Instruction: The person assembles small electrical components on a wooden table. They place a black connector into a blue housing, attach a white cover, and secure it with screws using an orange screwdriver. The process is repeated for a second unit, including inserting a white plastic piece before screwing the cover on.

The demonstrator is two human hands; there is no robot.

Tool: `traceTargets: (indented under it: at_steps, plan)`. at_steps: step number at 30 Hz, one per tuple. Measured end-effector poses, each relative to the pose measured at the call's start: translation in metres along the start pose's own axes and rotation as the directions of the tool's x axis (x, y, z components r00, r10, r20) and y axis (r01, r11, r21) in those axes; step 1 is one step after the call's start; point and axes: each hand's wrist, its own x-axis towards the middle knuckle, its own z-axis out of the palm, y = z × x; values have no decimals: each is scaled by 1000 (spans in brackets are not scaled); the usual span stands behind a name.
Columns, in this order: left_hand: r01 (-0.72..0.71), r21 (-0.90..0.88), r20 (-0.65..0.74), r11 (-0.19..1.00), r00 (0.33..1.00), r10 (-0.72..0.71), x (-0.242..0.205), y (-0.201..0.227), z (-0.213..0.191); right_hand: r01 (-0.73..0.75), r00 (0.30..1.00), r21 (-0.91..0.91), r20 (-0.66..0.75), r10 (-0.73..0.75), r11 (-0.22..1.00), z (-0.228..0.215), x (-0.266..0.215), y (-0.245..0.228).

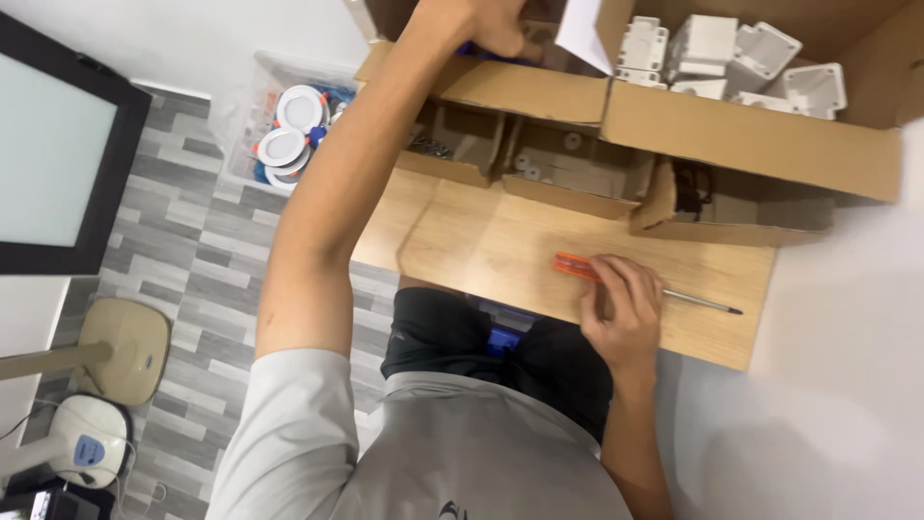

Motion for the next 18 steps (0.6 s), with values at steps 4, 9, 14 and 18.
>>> traceTargets:
  at_steps: [4,9,14,18]
  plan:
    - [15,-54,239,998,971,-1,-3,36,-17,-23,1000,57,-19,24,998,-3,6,-5]
    - [-11,-96,282,995,959,38,-3,54,-19,-25,999,76,-43,28,997,-5,8,-5]
    - [-11,-65,240,998,971,26,-10,62,-27,-43,996,61,-75,48,997,0,5,-4]
    - [88,-35,297,996,952,-74,-20,64,-31,-44,994,84,-91,52,996,-1,2,-5]
